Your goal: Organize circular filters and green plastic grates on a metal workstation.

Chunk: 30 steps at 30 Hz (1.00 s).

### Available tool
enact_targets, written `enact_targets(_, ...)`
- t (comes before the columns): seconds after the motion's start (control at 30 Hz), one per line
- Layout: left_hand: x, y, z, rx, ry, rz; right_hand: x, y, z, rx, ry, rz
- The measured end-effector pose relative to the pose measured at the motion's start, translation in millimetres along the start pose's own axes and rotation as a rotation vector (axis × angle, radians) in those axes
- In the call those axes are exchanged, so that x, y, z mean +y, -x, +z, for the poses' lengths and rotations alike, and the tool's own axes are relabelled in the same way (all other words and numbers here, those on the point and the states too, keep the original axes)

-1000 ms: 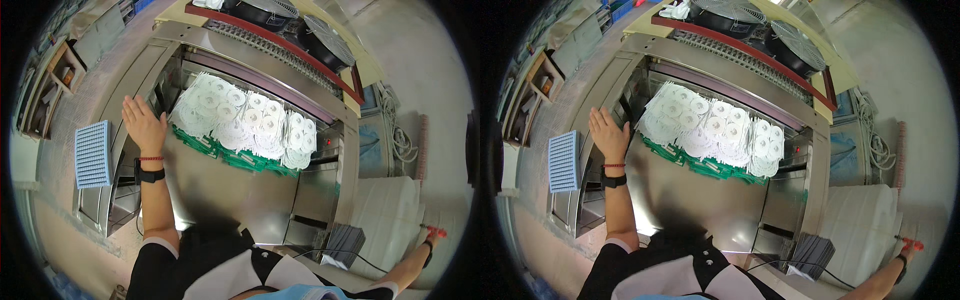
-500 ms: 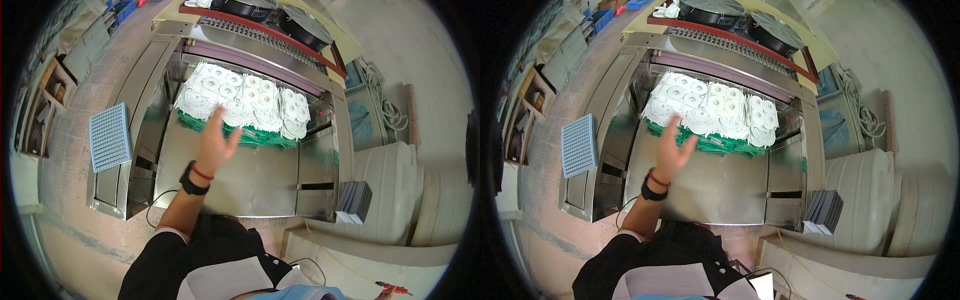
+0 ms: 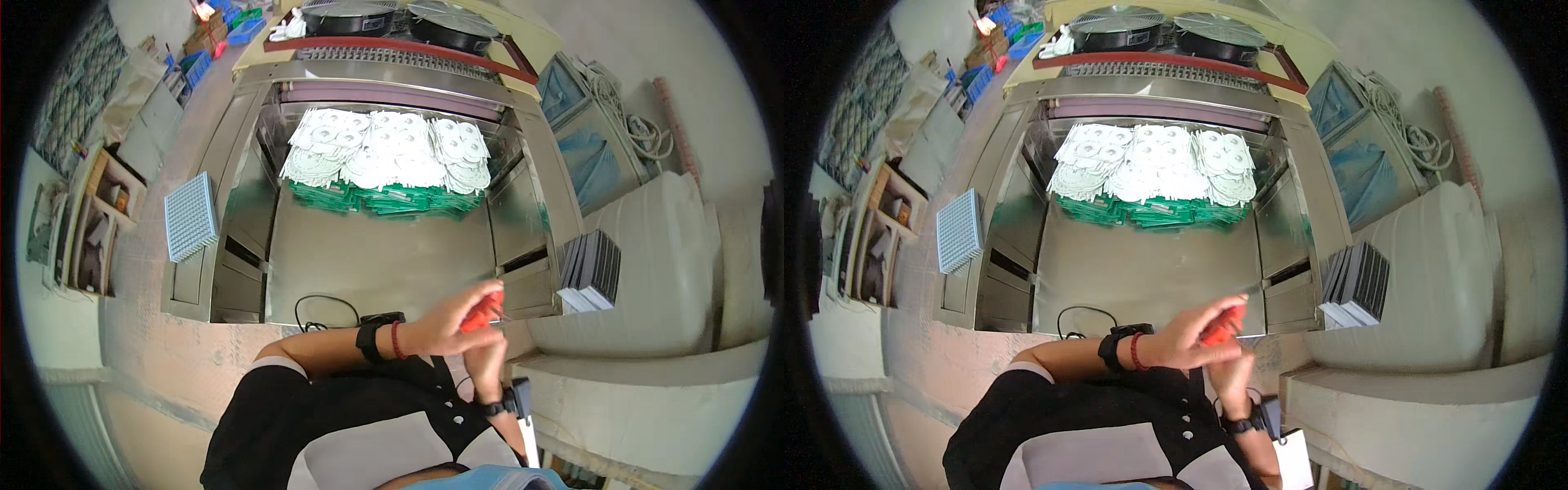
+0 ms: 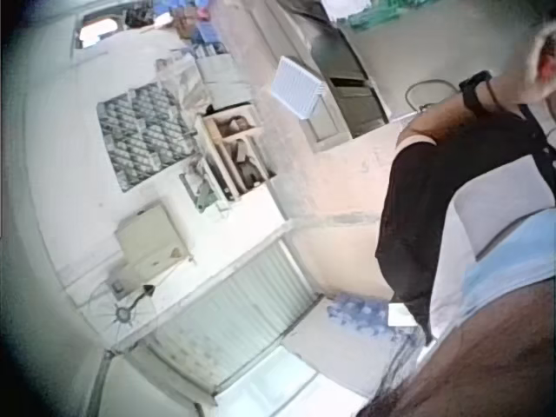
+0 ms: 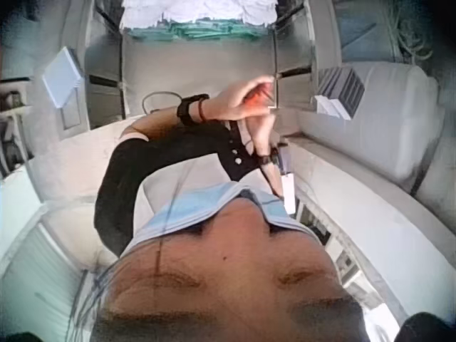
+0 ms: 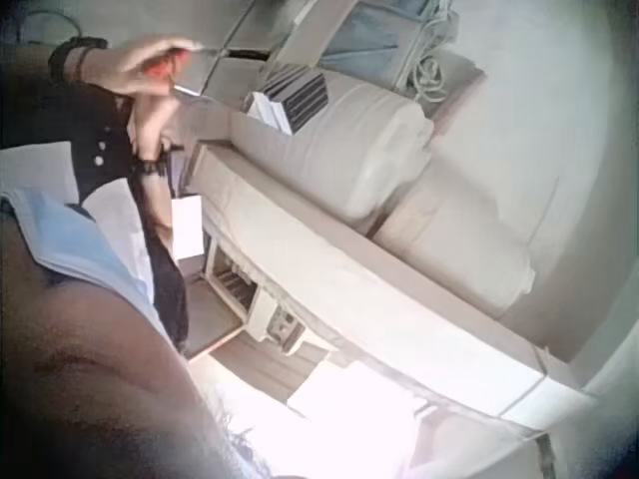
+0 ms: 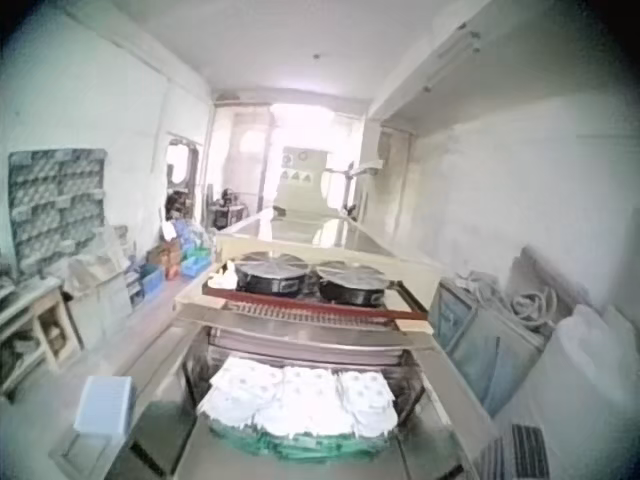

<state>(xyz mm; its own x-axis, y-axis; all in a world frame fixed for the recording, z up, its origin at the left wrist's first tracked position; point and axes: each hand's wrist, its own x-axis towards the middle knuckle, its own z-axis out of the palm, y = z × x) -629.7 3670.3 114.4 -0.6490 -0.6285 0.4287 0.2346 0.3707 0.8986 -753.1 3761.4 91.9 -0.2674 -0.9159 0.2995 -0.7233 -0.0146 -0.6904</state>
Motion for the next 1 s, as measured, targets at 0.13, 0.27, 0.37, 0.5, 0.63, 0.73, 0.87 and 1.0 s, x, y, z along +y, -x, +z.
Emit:
enact_targets(0.13,-2.3,3.0,8.4,0.105,0.010,-0.085,-2.2,-0.3,11.0,-0.129,-0.299,0.134)
enact_targets(0.27,-10.9,6.2,12.0,0.122,0.240,-0.033,-3.1,-11.7,-22.6,-0.137,-0.379,0.142)
enact_targets(0.37,2.4,1.9,11.2,0.119,0.524,-0.070,28.3,-24.5,-39.2,-0.224,-0.485,0.043)
enact_targets(0.5,8.9,-8.7,18.0,-0.058,0.660,0.028,41.4,-14.2,-22.7,-0.846,-1.042,0.221)
enact_targets(0.63,15.5,-20.4,-3.8,-0.207,0.604,-0.195,39.5,-29.2,-23.0,-0.889,-1.261,0.182)
enact_targets(0.73,-20.0,-29.1,-38.7,0.118,1.315,-0.138,48.0,-33.5,-38.8,-0.682,-1.254,0.112)
enact_targets(0.87,-69.5,-26.4,-77.5,0.474,1.422,-0.272,57.2,-33.6,-56.2,-0.589,-0.911,0.081)
enact_targets(1.0,-92.7,-29.6,-78.9,0.511,1.403,-0.396,48.3,-21.2,-39.3,-0.589,0.062,-0.195)
